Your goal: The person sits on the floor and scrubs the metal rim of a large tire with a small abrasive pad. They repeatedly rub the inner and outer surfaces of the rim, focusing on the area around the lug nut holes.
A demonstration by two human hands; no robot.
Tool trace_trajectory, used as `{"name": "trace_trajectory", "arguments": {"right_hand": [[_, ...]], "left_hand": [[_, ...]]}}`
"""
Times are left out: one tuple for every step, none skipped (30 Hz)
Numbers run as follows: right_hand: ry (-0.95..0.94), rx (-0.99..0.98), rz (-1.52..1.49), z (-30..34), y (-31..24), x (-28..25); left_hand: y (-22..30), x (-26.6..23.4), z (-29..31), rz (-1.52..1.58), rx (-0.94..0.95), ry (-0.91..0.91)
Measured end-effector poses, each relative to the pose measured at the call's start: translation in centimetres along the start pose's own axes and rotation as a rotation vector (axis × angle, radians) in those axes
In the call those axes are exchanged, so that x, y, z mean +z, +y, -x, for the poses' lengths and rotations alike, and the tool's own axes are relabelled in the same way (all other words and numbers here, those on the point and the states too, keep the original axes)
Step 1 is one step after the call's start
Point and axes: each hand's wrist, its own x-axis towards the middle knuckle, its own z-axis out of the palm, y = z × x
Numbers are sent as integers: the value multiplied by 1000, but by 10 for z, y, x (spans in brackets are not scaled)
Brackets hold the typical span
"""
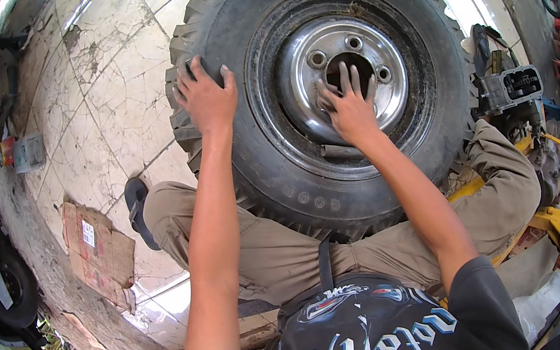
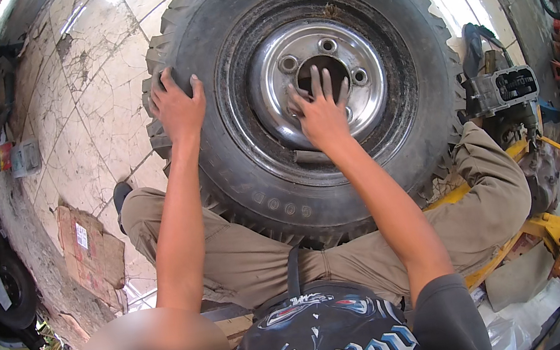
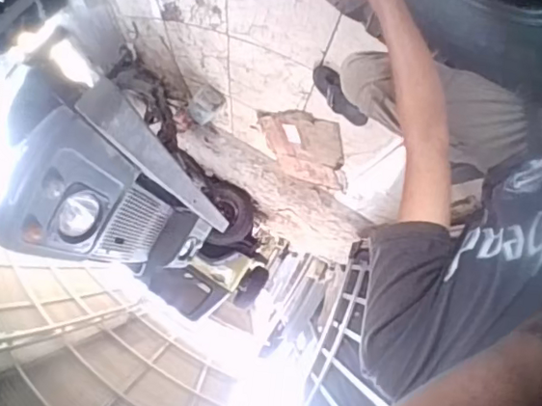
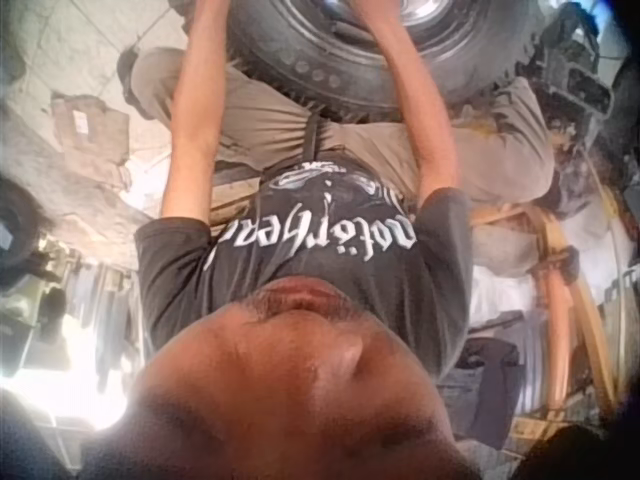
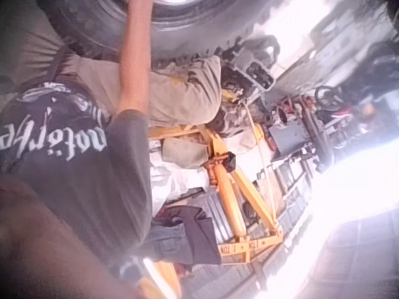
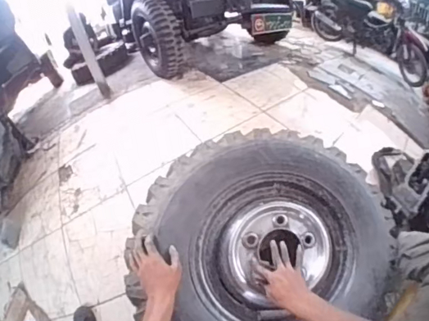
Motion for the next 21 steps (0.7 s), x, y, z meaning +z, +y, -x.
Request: {"name": "trace_trajectory", "arguments": {"right_hand": [[-10, -10, 3, -1, 0, -1], [-20, -22, 5, -3, 0, -1], [-31, -33, 7, -7, -1, -1], [16, -10, -41, -17, -1, 3], [-15, -27, -4, -29, -1, -1], [-46, -44, 33, -40, -1, -7], [-74, -64, 69, -48, -3, -12], [-37, -99, 94, -48, 3, -13], [-79, -107, 101, -39, 7, -16], [-112, -116, 113, -27, 8, -22], [-144, -121, 126, -19, 12, -27], [-107, -115, 119, -18, 16, -17], [-65, -127, 113, -24, 17, -16], [-29, -137, 108, -33, 15, -15], [7, -146, 102, -43, 12, -13], [-122, -122, 215, -56, 0, -27], [-110, -124, 188, -54, 1, -26], [-99, -125, 161, -49, 4, -25], [-95, -116, 135, -38, 7, -25], [-141, -118, 158, -24, 4, -29], [-188, -120, 181, -10, 0, -33]], "left_hand": [[1, 0, 1, -14, -8, -5], [2, 0, 1, -10, -5, 1], [4, 0, 0, -6, -3, 7], [5, 0, -1, -1, 8, 9], [5, 1, 0, 9, 14, 2], [5, 1, 0, 18, 19, -6], [2, 0, -1, 26, 23, -9], [-1, 1, 1, 2, 25, 8], [-3, 5, 5, -22, 27, 25], [-4, 7, 3, -40, 31, 50], [-1, 5, 1, -44, 24, 46], [2, 2, 0, -48, 17, 43], [5, 0, 0, -50, 12, 32], [6, 1, 0, -34, 30, 44], [7, 1, -2, -17, 49, 56], [6, 1, -2, -8, 59, 68], [5, 1, -2, -5, 59, 70], [4, 1, -1, -2, 60, 71], [5, 2, 2, 7, 66, 62], [2, 2, 2, -10, 53, 65], [-2, 1, 3, -27, 40, 68]]}}
